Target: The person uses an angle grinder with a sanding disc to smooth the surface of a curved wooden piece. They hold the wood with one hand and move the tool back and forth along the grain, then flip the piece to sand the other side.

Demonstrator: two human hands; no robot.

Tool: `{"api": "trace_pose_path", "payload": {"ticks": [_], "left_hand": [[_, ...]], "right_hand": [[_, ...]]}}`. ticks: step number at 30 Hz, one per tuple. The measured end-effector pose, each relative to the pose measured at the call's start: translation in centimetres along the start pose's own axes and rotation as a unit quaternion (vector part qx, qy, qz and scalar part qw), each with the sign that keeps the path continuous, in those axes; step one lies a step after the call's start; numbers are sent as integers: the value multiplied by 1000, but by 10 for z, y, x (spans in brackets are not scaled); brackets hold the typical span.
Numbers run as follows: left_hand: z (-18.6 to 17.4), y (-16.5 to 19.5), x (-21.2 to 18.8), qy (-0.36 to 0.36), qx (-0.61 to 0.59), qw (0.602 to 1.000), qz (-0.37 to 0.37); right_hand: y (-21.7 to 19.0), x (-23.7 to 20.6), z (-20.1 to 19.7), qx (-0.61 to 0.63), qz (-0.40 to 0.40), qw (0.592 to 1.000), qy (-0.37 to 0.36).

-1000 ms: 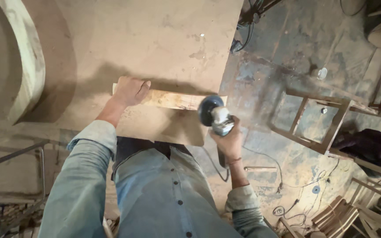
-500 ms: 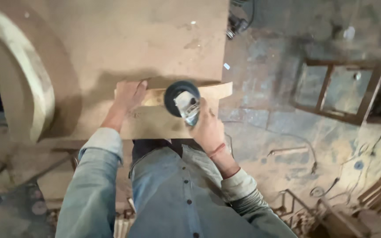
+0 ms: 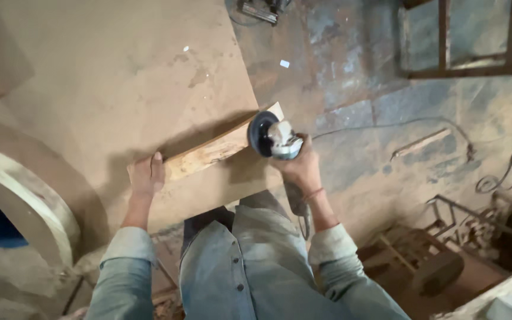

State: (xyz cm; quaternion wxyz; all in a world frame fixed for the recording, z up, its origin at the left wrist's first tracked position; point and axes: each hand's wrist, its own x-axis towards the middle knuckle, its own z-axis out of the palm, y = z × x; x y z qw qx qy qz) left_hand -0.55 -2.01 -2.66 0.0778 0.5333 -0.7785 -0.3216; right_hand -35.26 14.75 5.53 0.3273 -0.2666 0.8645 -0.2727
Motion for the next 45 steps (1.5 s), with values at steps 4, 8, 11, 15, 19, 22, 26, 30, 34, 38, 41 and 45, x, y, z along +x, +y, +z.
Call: {"api": "trace_pose_path", "payload": {"ticks": [4, 8, 11, 15, 19, 22, 26, 30, 34, 38, 41, 45], "left_hand": [[2, 1, 2, 8, 33, 999, 29], [1, 2, 3, 16, 23, 1000, 2], [0, 5, 5, 22, 12, 1000, 15], [-3, 5, 10, 25, -20, 999, -11], [-3, 1, 12, 30, -4, 998, 62], [-2, -3, 13, 32, -5, 998, 61], [0, -5, 13, 28, 36, 995, 83], [-1, -5, 13, -1, -15, 999, 34], [-2, -5, 15, 9, -2, 995, 97], [-3, -3, 18, -12, 17, 994, 105], [-6, 2, 18, -5, 25, 991, 133], [-11, 10, 17, -24, 5, 997, 78]], "right_hand": [[23, 44, -13, 11, 104, 995, 3], [17, 39, -13, 35, 112, 993, -6], [-6, 4, -3, 24, 84, 996, 26], [-45, -35, 14, 25, 90, 995, 44], [-72, -68, 31, -21, 60, 996, 56], [-86, -90, 45, -38, 52, 997, 33], [-102, -115, 73, -111, 7, 994, -21], [-88, -114, 66, -115, 0, 992, -52], [-44, -93, 26, -41, -22, 998, 38], [0, -56, 6, -26, 64, 997, 17], [28, -26, -7, 19, 45, 997, 55], [44, 12, -24, 89, 213, 973, -1]]}}
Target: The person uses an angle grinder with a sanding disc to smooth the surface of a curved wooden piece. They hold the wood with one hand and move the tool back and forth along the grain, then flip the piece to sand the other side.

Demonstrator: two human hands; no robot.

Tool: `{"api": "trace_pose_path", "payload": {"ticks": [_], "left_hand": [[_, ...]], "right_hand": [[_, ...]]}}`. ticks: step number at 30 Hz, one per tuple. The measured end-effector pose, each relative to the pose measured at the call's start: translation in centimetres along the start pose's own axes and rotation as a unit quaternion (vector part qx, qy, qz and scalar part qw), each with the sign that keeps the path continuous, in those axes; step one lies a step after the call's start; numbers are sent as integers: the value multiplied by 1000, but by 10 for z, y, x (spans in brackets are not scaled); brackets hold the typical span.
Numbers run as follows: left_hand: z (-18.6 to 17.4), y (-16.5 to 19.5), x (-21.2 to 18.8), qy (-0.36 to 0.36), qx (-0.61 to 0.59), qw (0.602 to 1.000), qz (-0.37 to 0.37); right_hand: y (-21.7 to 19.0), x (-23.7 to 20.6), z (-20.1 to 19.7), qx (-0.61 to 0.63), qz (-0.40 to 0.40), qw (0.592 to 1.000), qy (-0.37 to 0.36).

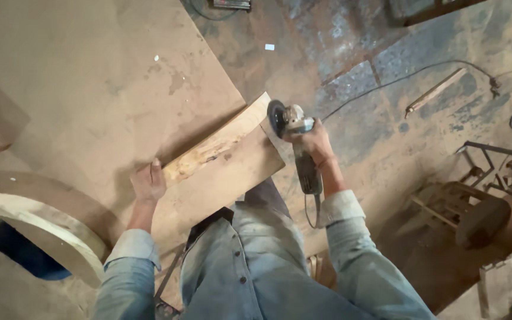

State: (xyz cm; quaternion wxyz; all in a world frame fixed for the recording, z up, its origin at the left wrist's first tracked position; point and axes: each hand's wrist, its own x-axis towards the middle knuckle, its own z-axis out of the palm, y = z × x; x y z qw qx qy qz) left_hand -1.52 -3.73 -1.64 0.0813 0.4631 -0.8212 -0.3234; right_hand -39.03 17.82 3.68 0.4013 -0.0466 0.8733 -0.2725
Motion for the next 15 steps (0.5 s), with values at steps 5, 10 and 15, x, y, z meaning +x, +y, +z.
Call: {"api": "trace_pose_path", "payload": {"ticks": [5, 10, 15], "left_hand": [[1, 2, 0, 9, 27, 1000, 8], [3, -1, 2, 17, 51, 999, -4], [-1, 1, -2, 44, -65, 996, -29]], "right_hand": [[-23, -32, 22, -14, -124, 992, 12], [-47, -114, 68, -118, -273, 953, 52], [-56, -169, 122, -200, -272, 940, 49]]}}
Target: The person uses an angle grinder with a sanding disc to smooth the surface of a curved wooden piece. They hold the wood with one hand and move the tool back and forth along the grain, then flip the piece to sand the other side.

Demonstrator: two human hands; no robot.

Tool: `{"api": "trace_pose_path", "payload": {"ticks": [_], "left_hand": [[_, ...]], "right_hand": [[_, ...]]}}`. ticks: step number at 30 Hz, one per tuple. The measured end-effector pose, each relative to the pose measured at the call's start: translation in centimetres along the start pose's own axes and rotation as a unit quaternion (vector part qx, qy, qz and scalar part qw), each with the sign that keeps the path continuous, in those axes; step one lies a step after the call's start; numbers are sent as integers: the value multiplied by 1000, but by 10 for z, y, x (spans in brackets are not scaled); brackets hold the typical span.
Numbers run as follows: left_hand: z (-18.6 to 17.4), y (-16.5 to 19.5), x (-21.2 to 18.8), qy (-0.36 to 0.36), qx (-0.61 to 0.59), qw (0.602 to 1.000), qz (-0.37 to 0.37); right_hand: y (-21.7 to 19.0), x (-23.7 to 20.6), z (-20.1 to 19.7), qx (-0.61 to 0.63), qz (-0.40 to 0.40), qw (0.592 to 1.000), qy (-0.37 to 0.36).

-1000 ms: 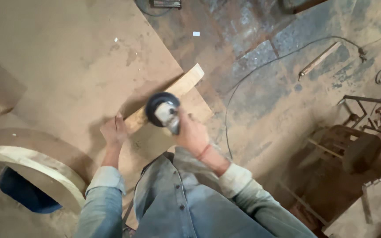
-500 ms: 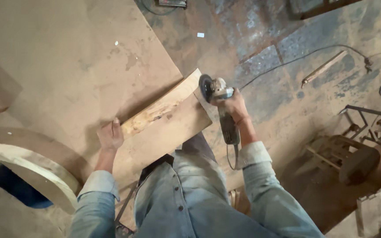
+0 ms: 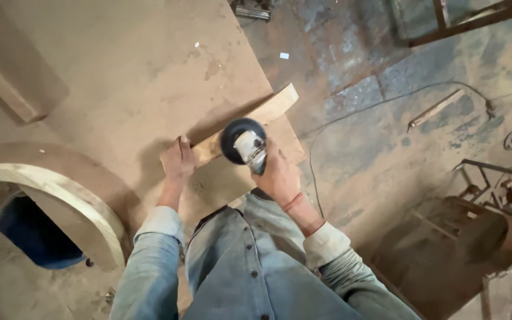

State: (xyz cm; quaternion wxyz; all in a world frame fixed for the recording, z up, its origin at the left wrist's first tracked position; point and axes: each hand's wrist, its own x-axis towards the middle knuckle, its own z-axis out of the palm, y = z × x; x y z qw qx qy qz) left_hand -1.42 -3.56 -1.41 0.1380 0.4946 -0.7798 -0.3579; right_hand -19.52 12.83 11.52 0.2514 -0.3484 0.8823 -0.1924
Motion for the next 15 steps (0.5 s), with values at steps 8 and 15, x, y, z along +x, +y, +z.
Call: {"api": "trace_pose_path", "payload": {"ticks": [8, 15], "left_hand": [[-3, 0, 2, -28, 20, 999, 29], [-2, 0, 6, 42, 32, 984, 168]], "right_hand": [[18, 5, -11, -35, -72, 997, 10], [59, 37, -29, -2, 64, 998, 8]]}}
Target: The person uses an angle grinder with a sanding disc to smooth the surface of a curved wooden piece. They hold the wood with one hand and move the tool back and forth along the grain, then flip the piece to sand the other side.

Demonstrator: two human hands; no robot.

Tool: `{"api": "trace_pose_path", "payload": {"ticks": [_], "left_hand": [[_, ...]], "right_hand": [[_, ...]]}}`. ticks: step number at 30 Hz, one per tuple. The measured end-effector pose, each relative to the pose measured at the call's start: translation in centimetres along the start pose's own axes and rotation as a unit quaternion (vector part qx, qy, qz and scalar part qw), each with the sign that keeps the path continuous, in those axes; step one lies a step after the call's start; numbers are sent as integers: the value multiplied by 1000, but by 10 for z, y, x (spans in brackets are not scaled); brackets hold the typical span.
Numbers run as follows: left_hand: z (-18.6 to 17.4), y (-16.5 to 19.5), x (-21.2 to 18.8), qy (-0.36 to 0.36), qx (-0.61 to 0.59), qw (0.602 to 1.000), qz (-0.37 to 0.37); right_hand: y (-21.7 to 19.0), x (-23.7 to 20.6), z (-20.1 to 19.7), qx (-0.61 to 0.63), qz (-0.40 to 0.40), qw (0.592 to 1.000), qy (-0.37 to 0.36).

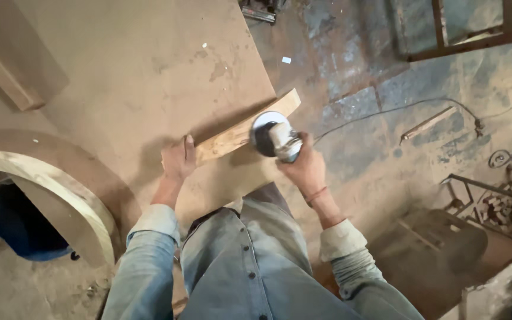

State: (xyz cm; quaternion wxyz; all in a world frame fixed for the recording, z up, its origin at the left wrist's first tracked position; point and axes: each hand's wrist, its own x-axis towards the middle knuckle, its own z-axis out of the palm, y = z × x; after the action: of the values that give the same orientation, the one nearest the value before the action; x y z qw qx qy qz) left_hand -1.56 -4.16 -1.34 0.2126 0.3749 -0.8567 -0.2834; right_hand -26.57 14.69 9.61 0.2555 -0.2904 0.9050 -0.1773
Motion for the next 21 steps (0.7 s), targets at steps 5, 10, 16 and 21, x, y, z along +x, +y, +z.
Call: {"api": "trace_pose_path", "payload": {"ticks": [5, 10, 16, 21], "left_hand": [[-1, 3, 1, -29, -37, 997, -63], [2, 6, -2, -22, -3, 985, -169], [2, 5, -9, 74, -61, 986, -134], [6, -1, -8, 37, -87, 983, -158]], "right_hand": [[16, 27, -16, 101, 16, 993, 58], [-25, -17, 8, 9, -27, 999, -20], [-65, -40, 34, -83, -141, 983, -84], [-55, -14, 16, -56, -191, 980, 2]]}}
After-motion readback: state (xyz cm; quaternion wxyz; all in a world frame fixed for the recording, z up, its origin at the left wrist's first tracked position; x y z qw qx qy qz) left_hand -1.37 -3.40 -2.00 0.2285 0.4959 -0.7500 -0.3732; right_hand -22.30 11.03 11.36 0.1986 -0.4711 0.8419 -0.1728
